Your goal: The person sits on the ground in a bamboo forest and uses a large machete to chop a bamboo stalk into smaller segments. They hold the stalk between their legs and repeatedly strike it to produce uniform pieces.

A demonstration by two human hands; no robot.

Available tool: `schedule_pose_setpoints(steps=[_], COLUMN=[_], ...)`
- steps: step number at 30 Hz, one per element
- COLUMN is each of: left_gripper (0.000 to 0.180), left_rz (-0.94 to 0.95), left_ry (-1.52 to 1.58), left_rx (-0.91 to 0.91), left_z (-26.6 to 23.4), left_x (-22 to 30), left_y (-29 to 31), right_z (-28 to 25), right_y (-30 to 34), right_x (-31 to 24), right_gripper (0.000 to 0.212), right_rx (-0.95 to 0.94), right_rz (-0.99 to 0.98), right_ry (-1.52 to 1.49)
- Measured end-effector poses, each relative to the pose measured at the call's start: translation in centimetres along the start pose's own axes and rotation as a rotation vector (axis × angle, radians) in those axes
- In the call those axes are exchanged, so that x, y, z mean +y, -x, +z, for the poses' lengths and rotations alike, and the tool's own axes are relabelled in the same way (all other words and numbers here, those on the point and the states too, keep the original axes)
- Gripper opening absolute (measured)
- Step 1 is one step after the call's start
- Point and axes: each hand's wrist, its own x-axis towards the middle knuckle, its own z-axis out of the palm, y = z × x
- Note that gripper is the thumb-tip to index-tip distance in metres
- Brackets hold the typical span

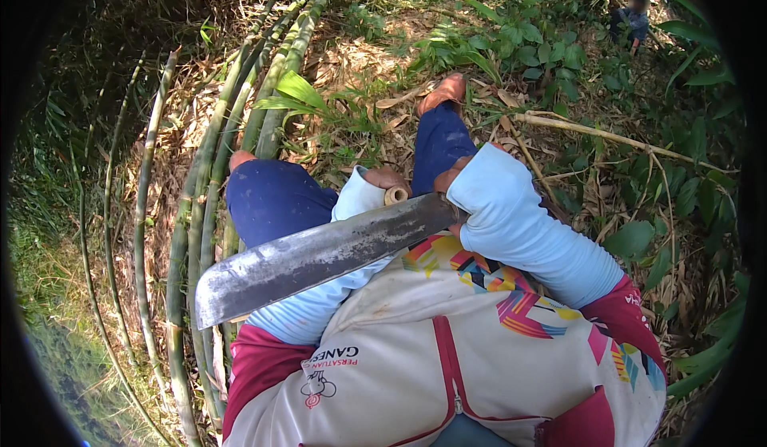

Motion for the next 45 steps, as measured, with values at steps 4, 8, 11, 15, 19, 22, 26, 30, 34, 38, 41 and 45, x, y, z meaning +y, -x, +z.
schedule_pose_setpoints(steps=[4,8,11,15,19,22,26,30,34,38,41,45], left_gripper=[0.011,0.005,0.007,0.009,0.011,0.014,0.015,0.014,0.016,0.019,0.027,0.039], left_rz=[-0.062,-0.035,-0.11,-0.057,-0.236,-0.46,-0.568,-0.513,0.168,0.002,-0.03,-0.117], left_ry=[0.218,0.051,0.141,0.094,0.032,0.048,0.161,-0.058,-0.311,-0.063,0.135,0.093], left_rx=[0.082,-0.116,-0.223,-0.321,-0.401,-0.308,-0.35,-0.338,-0.679,-0.416,-0.181,-0.12], left_z=[0.4,-1.1,-2.2,-2.4,-2.4,-2.0,-2.5,-2.0,-0.2,-1.2,-0.1,-0.1], left_x=[-0.7,-0.7,-1.6,-1.7,-5.0,-3.0,-1.4,-0.2,5.7,2.7,2.3,2.0], left_y=[0.4,-0.7,-0.9,-1.2,-0.5,0.5,-0.3,-1.0,-1.4,-0.6,0.6,-0.1], right_z=[0.6,0.2,0.0,-0.3,-0.2,0.7,0.2,0.2,0.5,0.2,0.3,0.6], right_y=[-0.1,-0.4,-0.5,-0.7,-0.8,-0.6,-0.8,-0.9,-1.2,1.8,2.0,1.6], right_x=[-0.3,-0.7,-1.0,-1.0,-0.5,0.3,0.4,1.3,6.7,13.9,10.2,6.2], right_gripper=[0.043,0.044,0.044,0.042,0.037,0.032,0.027,0.021,0.017,0.017,0.021,0.024], right_rx=[0.015,-0.005,-0.029,-0.055,-0.123,0.002,-0.034,0.002,0.088,0.197,0.147,0.209], right_rz=[-0.037,-0.05,-0.046,-0.064,-0.11,-0.208,-0.139,-0.099,0.371,0.647,0.707,0.59], right_ry=[-0.033,-0.014,-0.013,-0.014,0.031,0.066,0.13,0.188,0.226,0.006,-0.278,-0.568])
